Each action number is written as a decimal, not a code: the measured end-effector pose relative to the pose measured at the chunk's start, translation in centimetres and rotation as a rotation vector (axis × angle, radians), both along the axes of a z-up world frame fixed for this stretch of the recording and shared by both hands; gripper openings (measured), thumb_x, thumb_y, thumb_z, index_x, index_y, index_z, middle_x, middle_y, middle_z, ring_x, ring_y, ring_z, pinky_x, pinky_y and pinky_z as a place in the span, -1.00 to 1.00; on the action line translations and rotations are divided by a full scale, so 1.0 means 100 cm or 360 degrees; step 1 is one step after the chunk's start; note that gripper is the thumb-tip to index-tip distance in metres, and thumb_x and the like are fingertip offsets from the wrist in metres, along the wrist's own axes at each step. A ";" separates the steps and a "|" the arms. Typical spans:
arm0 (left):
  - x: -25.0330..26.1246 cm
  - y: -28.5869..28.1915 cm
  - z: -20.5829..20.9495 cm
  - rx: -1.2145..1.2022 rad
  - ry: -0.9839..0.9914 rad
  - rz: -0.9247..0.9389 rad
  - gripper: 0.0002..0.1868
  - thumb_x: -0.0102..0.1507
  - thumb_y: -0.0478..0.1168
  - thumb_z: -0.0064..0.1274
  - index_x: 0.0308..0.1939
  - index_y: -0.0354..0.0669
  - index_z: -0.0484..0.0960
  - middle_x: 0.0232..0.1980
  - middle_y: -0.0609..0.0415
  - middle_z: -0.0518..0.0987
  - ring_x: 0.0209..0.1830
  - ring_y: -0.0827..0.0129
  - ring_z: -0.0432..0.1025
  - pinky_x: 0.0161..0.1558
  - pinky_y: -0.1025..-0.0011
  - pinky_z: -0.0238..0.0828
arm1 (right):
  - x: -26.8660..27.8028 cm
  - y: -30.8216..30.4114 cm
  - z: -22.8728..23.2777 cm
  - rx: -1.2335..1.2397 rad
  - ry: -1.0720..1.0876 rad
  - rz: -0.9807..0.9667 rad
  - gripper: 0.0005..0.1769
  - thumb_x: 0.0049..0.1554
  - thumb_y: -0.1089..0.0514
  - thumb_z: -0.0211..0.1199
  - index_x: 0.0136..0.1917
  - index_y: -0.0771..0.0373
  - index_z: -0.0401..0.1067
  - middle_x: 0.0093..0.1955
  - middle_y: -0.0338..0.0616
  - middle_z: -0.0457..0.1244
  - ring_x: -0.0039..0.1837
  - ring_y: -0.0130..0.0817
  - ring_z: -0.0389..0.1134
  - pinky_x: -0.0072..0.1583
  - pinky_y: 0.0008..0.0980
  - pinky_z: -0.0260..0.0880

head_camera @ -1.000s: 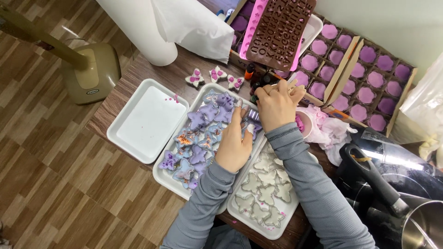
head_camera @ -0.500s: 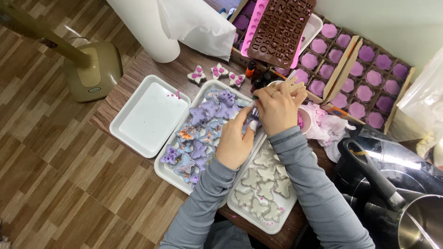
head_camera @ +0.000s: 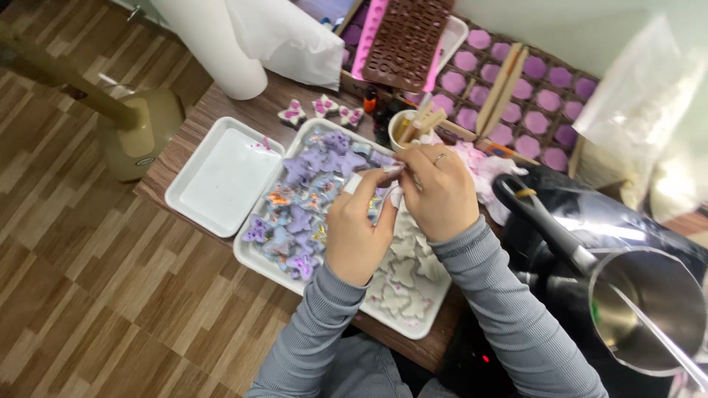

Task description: Preparing green wax by adding dye to melted wax in a pot, stirring, and pouring the mixture into butterfly-shaped molds.

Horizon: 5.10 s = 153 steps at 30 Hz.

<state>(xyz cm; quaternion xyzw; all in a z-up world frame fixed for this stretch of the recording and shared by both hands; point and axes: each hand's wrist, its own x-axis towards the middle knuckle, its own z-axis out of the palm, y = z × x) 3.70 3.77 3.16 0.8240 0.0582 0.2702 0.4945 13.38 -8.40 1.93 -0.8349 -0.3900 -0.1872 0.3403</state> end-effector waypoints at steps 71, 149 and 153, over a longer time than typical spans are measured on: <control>-0.004 -0.161 -0.035 0.1203 0.0032 -0.0602 -0.52 0.17 -0.20 0.30 0.18 -0.03 0.63 0.10 0.21 0.52 0.24 0.27 0.34 0.47 -0.16 -0.19 | -0.147 -0.344 0.030 0.0237 0.0717 -0.0857 -0.89 0.38 0.35 0.16 0.08 0.39 0.51 -0.16 -0.12 0.33 -0.14 -0.48 0.36 -0.07 -0.56 0.29; -0.005 -0.162 -0.033 0.1173 -0.0007 -0.0624 -0.58 0.20 -0.27 0.23 0.14 -0.17 0.60 0.17 0.12 0.53 0.25 0.24 0.39 0.50 -0.09 -0.07 | -0.141 -0.353 0.052 -0.0307 0.0441 -0.0579 -0.89 0.12 0.27 0.37 -0.05 0.16 0.58 -0.17 -0.28 0.37 0.01 -0.37 0.38 0.17 -0.36 0.16; -0.005 -0.163 -0.032 0.1142 -0.0024 -0.0631 -0.58 0.21 -0.25 0.24 0.16 -0.16 0.60 0.17 0.12 0.53 0.26 0.25 0.38 0.49 -0.10 -0.08 | -0.136 -0.349 0.048 -0.0333 0.0335 -0.0828 -0.89 0.20 0.30 0.40 0.02 0.21 0.59 -0.12 -0.22 0.38 -0.02 -0.38 0.37 0.14 -0.42 0.14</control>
